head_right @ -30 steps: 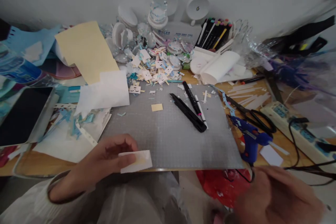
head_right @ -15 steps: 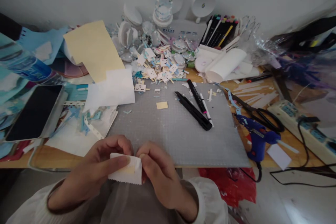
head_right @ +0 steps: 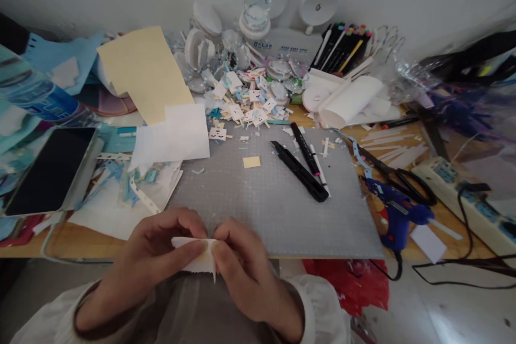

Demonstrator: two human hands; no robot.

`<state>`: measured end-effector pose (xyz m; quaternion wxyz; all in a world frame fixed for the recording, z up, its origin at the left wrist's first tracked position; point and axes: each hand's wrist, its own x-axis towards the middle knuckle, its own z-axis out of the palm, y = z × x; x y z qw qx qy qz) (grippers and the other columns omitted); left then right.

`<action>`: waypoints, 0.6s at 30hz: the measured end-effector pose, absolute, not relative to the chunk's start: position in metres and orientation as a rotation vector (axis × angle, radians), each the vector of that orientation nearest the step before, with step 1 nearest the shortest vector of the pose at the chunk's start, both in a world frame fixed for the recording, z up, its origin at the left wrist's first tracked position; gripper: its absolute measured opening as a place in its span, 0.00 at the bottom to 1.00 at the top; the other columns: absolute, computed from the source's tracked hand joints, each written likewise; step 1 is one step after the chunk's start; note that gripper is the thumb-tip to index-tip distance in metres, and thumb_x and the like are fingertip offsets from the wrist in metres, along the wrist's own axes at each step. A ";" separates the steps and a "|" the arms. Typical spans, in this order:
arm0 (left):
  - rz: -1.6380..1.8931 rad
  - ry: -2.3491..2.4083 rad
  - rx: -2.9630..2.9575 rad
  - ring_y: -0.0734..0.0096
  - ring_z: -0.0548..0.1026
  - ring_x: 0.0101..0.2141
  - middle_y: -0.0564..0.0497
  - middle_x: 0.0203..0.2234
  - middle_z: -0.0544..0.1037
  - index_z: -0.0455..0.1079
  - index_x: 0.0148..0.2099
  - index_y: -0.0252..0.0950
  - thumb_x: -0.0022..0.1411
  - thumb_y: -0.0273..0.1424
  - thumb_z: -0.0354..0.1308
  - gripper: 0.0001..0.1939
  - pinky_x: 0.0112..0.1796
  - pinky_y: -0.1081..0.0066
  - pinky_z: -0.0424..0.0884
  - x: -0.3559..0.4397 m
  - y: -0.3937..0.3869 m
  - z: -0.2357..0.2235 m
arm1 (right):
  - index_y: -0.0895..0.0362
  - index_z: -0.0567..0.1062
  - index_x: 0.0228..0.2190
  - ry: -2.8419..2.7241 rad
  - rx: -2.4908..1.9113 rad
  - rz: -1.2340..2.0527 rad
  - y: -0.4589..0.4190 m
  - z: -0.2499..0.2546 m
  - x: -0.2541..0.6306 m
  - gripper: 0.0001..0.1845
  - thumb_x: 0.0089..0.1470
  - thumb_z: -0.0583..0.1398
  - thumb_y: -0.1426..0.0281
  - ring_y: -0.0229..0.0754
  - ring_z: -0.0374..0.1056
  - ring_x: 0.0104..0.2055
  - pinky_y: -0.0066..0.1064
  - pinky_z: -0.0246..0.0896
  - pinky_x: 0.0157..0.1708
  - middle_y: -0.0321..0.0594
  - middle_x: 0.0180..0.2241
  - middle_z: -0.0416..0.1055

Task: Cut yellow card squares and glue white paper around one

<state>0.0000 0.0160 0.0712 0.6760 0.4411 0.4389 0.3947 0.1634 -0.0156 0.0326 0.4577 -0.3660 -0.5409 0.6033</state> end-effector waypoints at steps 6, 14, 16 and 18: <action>0.881 1.009 1.093 0.78 0.72 0.25 0.54 0.22 0.76 0.73 0.29 0.35 0.54 0.27 0.65 0.03 0.27 0.81 0.68 -0.003 0.014 0.071 | 0.55 0.62 0.24 -1.566 -0.969 1.262 -0.012 0.034 0.162 0.16 0.65 0.50 0.68 0.34 0.55 0.24 0.29 0.49 0.26 0.33 0.22 0.57; 0.892 1.013 0.976 0.76 0.72 0.27 0.53 0.24 0.77 0.74 0.29 0.34 0.54 0.29 0.66 0.04 0.30 0.78 0.68 -0.010 0.009 0.065 | 0.55 0.59 0.20 -1.551 -1.004 1.255 -0.005 0.038 0.151 0.20 0.64 0.51 0.65 0.34 0.51 0.21 0.28 0.46 0.21 0.32 0.18 0.54; 0.893 1.013 0.907 0.76 0.72 0.26 0.53 0.23 0.77 0.75 0.29 0.34 0.53 0.30 0.67 0.05 0.29 0.78 0.68 -0.013 0.009 0.064 | 0.55 0.59 0.20 -1.513 -1.035 1.287 -0.004 0.036 0.147 0.20 0.64 0.51 0.64 0.33 0.49 0.21 0.27 0.45 0.20 0.31 0.19 0.53; 0.887 1.021 0.838 0.77 0.71 0.25 0.53 0.22 0.77 0.75 0.29 0.34 0.53 0.30 0.67 0.05 0.28 0.78 0.67 -0.016 0.010 0.063 | 0.56 0.58 0.20 -1.474 -1.066 1.335 -0.002 0.035 0.144 0.21 0.65 0.51 0.64 0.33 0.49 0.21 0.26 0.44 0.20 0.31 0.19 0.52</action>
